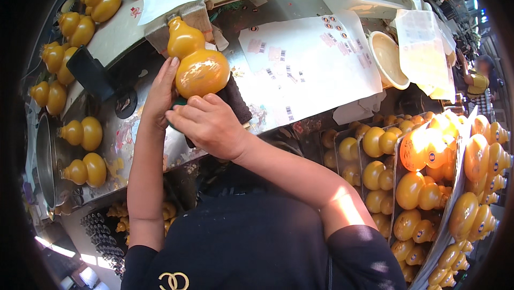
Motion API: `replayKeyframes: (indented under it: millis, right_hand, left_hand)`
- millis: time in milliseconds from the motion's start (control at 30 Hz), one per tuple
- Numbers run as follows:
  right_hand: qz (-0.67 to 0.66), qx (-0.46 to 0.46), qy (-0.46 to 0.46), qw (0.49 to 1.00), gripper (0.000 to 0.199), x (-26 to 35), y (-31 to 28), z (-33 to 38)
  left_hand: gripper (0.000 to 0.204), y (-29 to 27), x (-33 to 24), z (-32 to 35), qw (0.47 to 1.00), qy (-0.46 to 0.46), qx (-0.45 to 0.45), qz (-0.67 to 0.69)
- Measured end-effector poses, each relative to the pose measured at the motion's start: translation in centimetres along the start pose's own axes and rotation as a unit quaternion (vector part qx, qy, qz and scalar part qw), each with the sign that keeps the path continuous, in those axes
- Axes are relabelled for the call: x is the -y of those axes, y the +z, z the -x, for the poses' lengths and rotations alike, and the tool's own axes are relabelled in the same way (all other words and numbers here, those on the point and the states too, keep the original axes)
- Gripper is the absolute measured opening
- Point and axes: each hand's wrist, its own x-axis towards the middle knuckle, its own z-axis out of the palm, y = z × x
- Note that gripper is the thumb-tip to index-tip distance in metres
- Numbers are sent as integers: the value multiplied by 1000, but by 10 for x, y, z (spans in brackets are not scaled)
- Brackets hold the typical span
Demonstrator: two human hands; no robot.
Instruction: The person picks up a yellow gourd, applies a sticker to its surface, and smooths it with a green card. They repeat this process for multiple gourds, placing each labeled gourd on a nearby shelf.
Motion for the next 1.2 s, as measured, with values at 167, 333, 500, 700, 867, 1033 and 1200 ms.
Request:
replayKeyframes:
  millis: [167, 333, 500, 700, 867, 1033, 1200]
  right_hand:
    - [-15, -88, -1, 996, 36, 6, -26, -6]
    - [10, 28, -8, 1000, 31, -7, -23, 4]
    - [-171, -22, 96, 980, 30, -11, -36, -4]
    - [-273, -1, 333, 903, 32, -76, -54, -33]
    - [-190, -8, 300, 935, 29, -96, -59, -39]
    - [-165, -15, 194, 967, 25, -85, -46, -47]
    - [-179, -90, 215, 956, 22, -99, -40, -51]
  left_hand:
    - [49, -6, 13, -9, 998, 21, 25, 50]
    - [40, -2, 9, -4, 998, 22, 40, 54]
    - [47, -4, 14, -8, 999, 20, -14, 47]
    - [57, 46, 7, 24, 991, 123, -48, -10]
    - [55, 32, 18, 15, 992, 121, -28, 24]
    - [46, 19, 36, 3, 991, 110, -32, 65]
    - [54, 15, 26, 8, 994, 98, -45, 30]
